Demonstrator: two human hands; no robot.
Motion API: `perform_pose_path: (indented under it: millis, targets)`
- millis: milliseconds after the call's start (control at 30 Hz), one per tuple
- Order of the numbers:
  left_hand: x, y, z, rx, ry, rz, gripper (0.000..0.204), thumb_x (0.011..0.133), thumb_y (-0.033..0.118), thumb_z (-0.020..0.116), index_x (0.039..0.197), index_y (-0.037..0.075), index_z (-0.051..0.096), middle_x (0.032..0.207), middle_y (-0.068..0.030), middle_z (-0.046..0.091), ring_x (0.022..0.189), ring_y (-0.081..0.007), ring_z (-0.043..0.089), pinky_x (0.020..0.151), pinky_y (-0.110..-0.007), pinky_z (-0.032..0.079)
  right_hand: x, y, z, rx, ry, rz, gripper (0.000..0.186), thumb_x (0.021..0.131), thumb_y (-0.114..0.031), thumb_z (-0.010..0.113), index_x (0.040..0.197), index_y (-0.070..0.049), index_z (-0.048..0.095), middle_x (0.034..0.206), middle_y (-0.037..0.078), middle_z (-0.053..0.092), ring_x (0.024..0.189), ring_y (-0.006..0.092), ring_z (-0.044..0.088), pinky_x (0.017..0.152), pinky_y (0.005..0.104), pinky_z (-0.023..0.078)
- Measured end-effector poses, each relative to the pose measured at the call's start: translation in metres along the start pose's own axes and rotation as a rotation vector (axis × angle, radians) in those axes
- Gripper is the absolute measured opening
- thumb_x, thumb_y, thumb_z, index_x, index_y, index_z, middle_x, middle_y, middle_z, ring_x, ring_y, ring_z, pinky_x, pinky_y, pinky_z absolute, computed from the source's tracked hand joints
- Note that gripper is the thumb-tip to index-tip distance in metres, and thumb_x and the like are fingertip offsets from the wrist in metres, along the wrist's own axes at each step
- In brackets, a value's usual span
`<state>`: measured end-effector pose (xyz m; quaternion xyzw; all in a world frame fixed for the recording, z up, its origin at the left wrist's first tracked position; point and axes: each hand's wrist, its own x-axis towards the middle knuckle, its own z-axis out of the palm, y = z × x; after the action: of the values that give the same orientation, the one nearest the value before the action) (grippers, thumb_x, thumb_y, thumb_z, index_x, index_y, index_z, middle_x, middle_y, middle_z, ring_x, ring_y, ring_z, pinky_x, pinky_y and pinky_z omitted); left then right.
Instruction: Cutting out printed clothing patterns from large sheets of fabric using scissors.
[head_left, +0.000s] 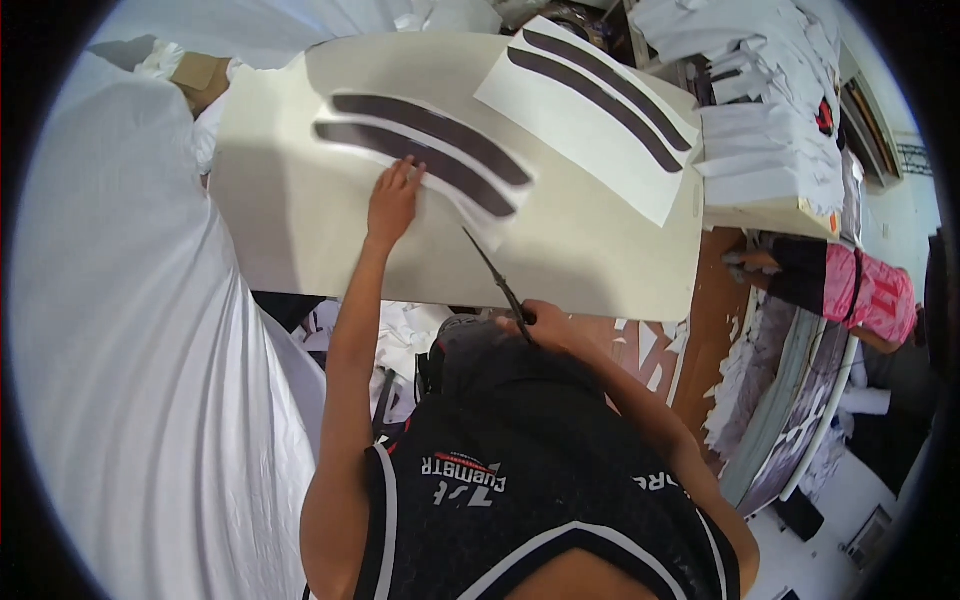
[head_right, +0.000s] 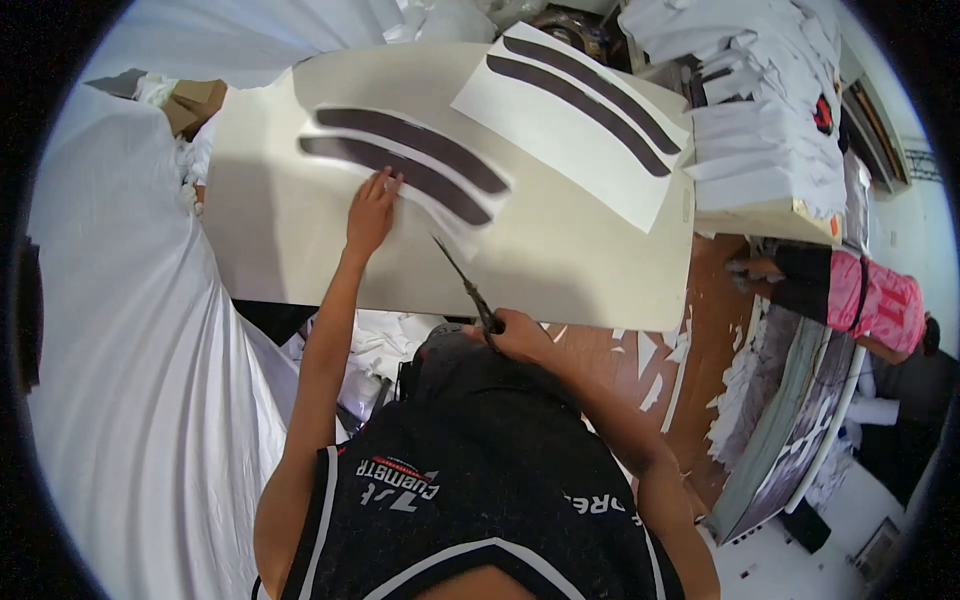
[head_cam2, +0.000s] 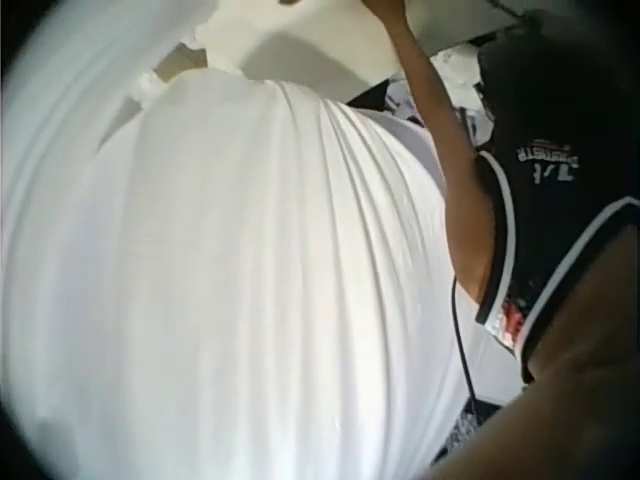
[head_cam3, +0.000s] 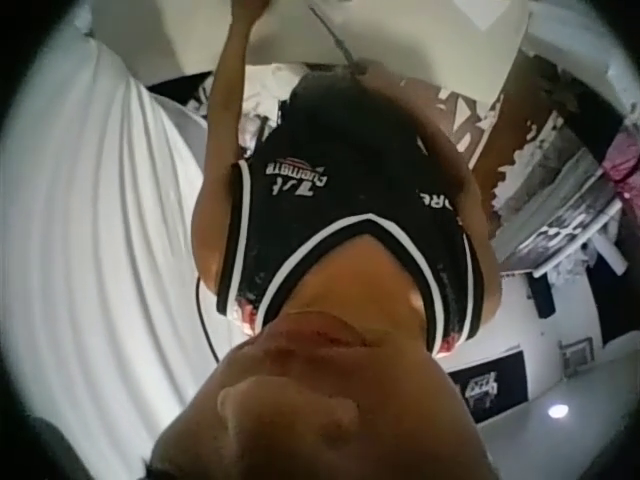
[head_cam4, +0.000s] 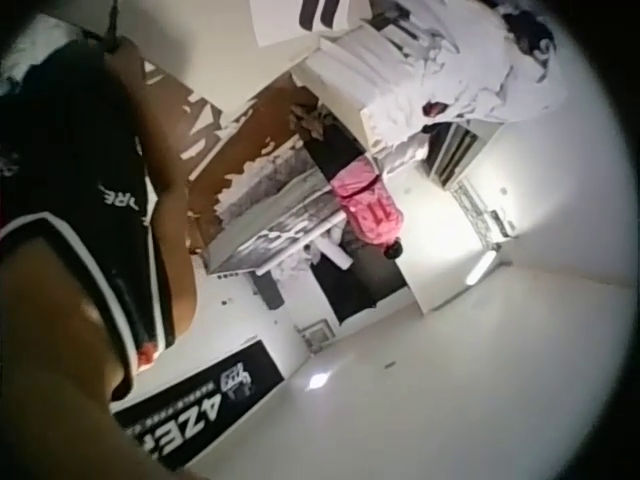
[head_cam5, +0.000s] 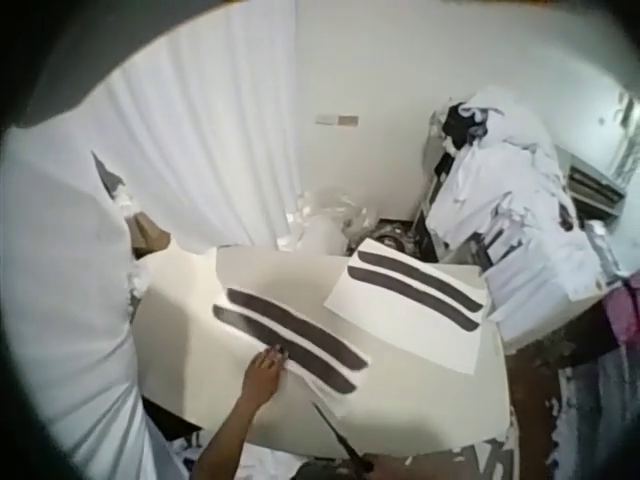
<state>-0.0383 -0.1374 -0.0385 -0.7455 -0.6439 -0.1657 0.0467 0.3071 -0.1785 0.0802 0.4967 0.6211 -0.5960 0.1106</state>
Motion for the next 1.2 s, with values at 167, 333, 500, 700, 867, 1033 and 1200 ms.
perform_pose_path:
  millis: [167,333,500,700,867,1033,1200]
  targets:
    - [-0.02,0.042,0.019,0.061,0.051,-0.334,0.041,0.093,0.018,0.057,0.134,0.014,0.057,0.138,-0.0065,0.053,0.121,-0.0283,0.051,0.1,-0.042,0.041,0.032,0.003,0.046,0.162,-0.015,0.024,0.074,0.077,-0.069,0.067,0.085,0.005,0.067,0.075,0.018,0.065,0.073,0.0277,0.061,0.07,0.0406,0.047]
    - [-0.065,0.065,0.01,0.155,0.129,-0.468,0.039,0.096,0.022,0.056,0.133,0.013,0.057,0.137,-0.0067,0.053,0.118,-0.0303,0.05,0.1,-0.043,0.039,0.082,-0.001,0.087,0.425,-0.005,0.041,0.065,0.079,-0.065,0.07,0.071,-0.001,0.063,0.059,0.005,0.055,0.056,0.0163,0.053,0.053,0.0338,0.04]
    - [-0.078,0.064,-0.001,0.118,0.128,-0.54,0.04,0.095,0.022,0.056,0.134,0.013,0.057,0.136,-0.0073,0.052,0.115,-0.0302,0.048,0.099,-0.043,0.038,0.095,-0.017,0.118,0.435,0.022,-0.033,0.057,0.08,-0.059,0.074,0.069,-0.005,0.059,0.056,0.0,0.049,0.05,0.0101,0.049,0.048,0.0284,0.038]
    - [-0.089,0.069,-0.001,0.104,0.153,-0.568,0.042,0.093,0.019,0.057,0.134,0.013,0.057,0.134,-0.0074,0.053,0.113,-0.0298,0.049,0.097,-0.043,0.038,0.093,-0.009,0.133,0.391,0.118,-0.089,0.052,0.08,-0.054,0.077,0.072,-0.006,0.058,0.056,-0.002,0.05,0.047,0.0081,0.049,0.044,0.0256,0.039]
    - [-0.096,0.056,-0.01,0.127,0.159,-0.571,0.043,0.091,0.019,0.058,0.134,0.013,0.058,0.133,-0.007,0.053,0.113,-0.0291,0.049,0.097,-0.043,0.038,0.103,-0.018,0.143,0.395,0.161,-0.063,0.052,0.081,-0.053,0.077,0.07,-0.005,0.058,0.056,-0.001,0.052,0.047,0.0081,0.05,0.043,0.0258,0.039]
    - [-0.093,0.057,-0.01,0.132,0.168,-0.571,0.043,0.091,0.02,0.058,0.133,0.013,0.058,0.133,-0.0068,0.053,0.113,-0.0286,0.049,0.097,-0.044,0.038,0.107,-0.021,0.142,0.248,0.223,-0.093,0.053,0.08,-0.052,0.078,0.068,-0.004,0.059,0.053,0.0,0.053,0.046,0.0089,0.053,0.044,0.0261,0.041]
    - [-0.09,0.072,-0.007,0.117,0.205,-0.646,0.043,0.091,0.023,0.058,0.133,0.014,0.058,0.135,-0.0052,0.053,0.117,-0.0296,0.048,0.098,-0.045,0.038,0.089,-0.007,0.138,0.234,0.257,-0.145,0.056,0.079,-0.055,0.077,0.068,-0.001,0.063,0.053,0.005,0.055,0.049,0.0147,0.055,0.049,0.0315,0.042]
